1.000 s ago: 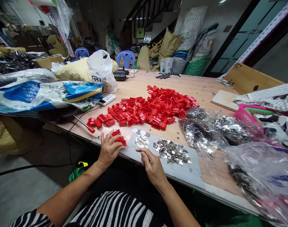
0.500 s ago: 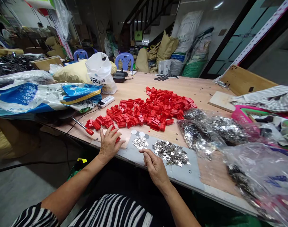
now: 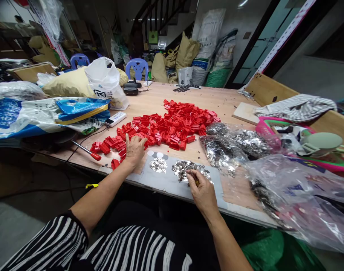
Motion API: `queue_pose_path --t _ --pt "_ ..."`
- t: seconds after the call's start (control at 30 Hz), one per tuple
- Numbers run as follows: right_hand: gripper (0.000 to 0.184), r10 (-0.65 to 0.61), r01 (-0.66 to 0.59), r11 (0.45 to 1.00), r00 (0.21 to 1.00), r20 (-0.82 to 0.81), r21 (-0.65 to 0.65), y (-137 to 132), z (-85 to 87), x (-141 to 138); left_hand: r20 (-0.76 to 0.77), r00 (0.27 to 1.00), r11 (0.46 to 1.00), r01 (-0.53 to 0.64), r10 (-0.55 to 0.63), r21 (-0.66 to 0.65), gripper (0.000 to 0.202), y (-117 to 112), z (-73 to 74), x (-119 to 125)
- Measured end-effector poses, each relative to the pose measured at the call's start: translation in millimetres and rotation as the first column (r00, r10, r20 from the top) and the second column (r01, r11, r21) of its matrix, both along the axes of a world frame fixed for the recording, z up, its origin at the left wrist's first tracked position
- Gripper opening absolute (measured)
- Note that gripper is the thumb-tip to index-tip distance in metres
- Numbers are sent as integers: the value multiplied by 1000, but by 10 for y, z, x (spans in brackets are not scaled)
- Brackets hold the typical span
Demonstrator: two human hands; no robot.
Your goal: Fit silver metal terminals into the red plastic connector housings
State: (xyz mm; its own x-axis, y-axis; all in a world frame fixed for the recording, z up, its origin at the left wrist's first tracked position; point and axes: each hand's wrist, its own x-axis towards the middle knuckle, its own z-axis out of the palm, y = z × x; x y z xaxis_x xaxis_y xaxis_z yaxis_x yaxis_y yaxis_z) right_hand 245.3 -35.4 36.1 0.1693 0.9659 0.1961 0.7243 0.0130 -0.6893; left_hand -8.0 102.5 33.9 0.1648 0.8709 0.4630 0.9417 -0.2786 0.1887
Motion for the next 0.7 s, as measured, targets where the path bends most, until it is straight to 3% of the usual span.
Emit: queue_pose_path --t 0.27,0.37,0.43,0.53,0.63,0.7 --pt "21 104 -127 991 921 376 38 46 -48 -123 11 1000 999 -9 9 39 20 -119 54 -69" --pt "24 150 -146 988 840 521 -48 115 -18 -199 134 990 999 33 -37 35 20 -255 132 -65" --pt "26 201 -150 979 777 596 -135 166 16 -231 297 949 994 112 -106 -3 21 -383 175 -51" --pt "26 258 -137 963 710 656 -231 229 73 -258 631 761 957 273 -152 -99 24 -605 182 -19" --pt "21 282 -126 954 685 672 -272 277 124 -274 887 458 876 451 -64 -170 26 -823 132 19" --pt "18 298 -126 948 671 679 -291 305 151 -283 955 296 834 519 29 -186 29 -944 87 37"
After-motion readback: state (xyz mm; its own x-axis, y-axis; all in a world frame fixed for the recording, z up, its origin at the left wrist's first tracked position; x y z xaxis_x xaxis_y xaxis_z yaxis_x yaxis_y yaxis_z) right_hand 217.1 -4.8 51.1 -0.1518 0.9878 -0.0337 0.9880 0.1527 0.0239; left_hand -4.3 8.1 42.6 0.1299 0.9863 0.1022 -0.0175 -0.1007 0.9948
